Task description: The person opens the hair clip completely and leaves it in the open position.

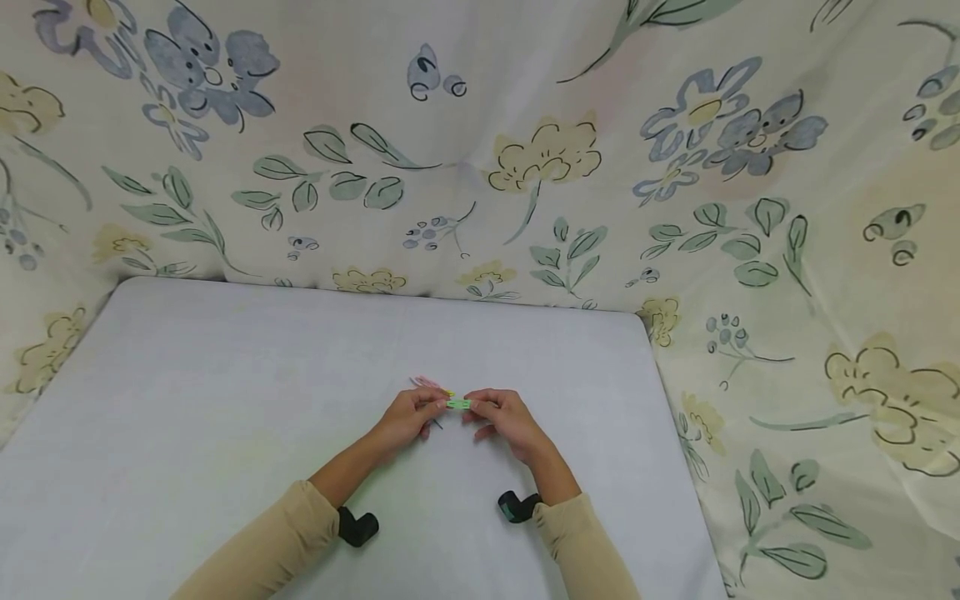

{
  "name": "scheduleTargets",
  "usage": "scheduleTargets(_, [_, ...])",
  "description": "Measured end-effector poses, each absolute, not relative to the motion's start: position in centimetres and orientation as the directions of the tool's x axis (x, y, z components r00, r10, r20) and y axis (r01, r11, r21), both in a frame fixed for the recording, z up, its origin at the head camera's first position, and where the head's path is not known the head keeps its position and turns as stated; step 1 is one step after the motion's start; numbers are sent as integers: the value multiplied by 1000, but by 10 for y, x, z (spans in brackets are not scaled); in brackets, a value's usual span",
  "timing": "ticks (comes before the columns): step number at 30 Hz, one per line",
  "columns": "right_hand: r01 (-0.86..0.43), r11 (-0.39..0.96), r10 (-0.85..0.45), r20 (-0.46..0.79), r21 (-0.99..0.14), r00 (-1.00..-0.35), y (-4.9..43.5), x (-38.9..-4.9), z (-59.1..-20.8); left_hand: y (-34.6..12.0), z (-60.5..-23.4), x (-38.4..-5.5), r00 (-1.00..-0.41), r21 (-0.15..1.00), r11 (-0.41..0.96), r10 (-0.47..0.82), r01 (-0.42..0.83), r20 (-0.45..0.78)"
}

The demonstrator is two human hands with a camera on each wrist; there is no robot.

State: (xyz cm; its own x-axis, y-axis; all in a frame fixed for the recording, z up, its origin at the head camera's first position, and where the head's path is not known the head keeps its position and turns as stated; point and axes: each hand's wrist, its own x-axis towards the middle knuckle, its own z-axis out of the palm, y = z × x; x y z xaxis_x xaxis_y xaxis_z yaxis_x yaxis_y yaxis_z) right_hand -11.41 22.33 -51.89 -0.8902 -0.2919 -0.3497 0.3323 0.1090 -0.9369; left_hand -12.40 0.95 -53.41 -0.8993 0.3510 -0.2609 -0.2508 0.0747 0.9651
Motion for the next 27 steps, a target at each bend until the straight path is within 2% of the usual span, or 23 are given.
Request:
scheduleTargets(11, [330,90,-299,-342,-940,-891,224,-113,-522,9,-536,-124,-906,980,32,377,-196,-193])
scheduleTargets(22, [330,49,-294,-330,-943,-897,222,-113,-524,11,-533,-124,-903,975,32,371,-222,-217])
scheduleTargets(27, [336,79,-283,-345,-938,-895,223,-113,-525,10,-533,-124,-900,968,48,359,-247,-248])
